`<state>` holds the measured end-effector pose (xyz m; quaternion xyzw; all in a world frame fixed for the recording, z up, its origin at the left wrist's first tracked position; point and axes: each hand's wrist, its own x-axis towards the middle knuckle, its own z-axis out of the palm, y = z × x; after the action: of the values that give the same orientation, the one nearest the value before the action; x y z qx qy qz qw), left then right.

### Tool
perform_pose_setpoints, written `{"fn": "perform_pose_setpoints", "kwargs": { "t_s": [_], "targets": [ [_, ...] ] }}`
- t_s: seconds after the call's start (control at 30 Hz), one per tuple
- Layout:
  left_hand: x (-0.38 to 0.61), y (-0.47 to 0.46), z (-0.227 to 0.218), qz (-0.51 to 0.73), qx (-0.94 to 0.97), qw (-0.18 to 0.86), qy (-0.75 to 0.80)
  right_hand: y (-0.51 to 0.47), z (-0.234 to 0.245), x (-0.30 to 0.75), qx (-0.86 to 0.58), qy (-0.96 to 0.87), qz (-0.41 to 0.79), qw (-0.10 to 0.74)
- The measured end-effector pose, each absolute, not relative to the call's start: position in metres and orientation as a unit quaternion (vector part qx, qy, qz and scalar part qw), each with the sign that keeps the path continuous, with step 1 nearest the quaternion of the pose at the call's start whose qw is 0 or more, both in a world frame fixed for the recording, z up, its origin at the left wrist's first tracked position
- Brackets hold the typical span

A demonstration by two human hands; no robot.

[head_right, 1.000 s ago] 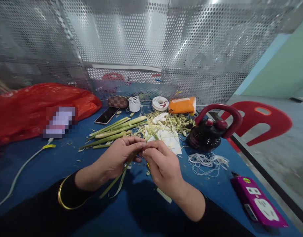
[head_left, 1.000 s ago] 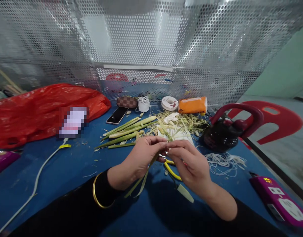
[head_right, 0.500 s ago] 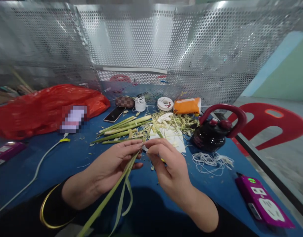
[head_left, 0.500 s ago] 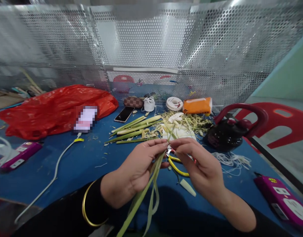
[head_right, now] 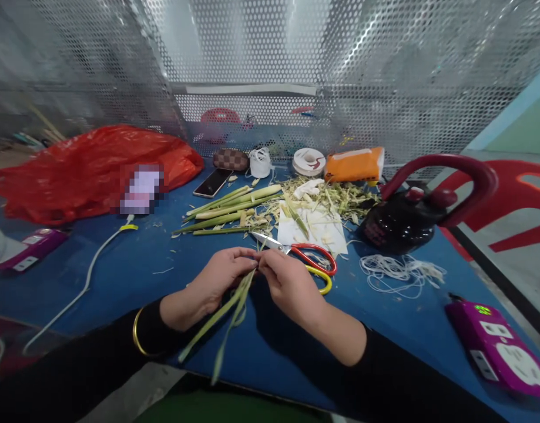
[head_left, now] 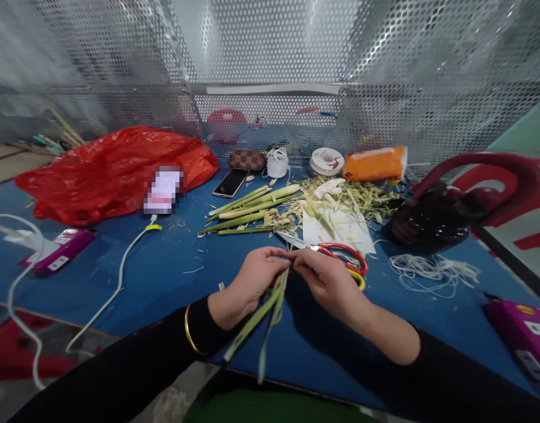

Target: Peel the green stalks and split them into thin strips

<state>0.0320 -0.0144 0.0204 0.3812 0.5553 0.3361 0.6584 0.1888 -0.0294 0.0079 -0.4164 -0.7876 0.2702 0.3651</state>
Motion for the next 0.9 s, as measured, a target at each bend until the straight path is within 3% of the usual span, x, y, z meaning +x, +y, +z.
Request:
{"fn": "perform_pose_setpoints", "kwargs": {
  "t_s": [0.2, 0.4, 0.47, 0.63, 0.9],
  "targets": [
    [0.017, -0.004, 0.018, 0.226, 0.576, 0.555, 0.556, -0.029, 0.005, 0.189, -0.44, -0.782, 0.305, 0.32],
    [0.002, -0.008, 0.014, 0.204, 0.758, 0.272, 0.557, -0.025, 0.004, 0.188, -0.45, -0.78, 0.317, 0.297],
    [-0.002, -0.014, 0.016, 0.23, 0.826, 0.206, 0.472, -0.024, 0.004, 0.188, -0.449, -0.779, 0.321, 0.297],
    [-0.008, -0.019, 0.024, 0.167, 0.947, 0.221, 0.16, -0.024, 0.003, 0.187, -0.445, -0.781, 0.317, 0.302],
    [-0.03, -0.02, 0.026, 0.188, 0.918, 0.292, 0.19, -0.024, 0.0, 0.187, -0.446, -0.787, 0.293, 0.309]
  ]
}}
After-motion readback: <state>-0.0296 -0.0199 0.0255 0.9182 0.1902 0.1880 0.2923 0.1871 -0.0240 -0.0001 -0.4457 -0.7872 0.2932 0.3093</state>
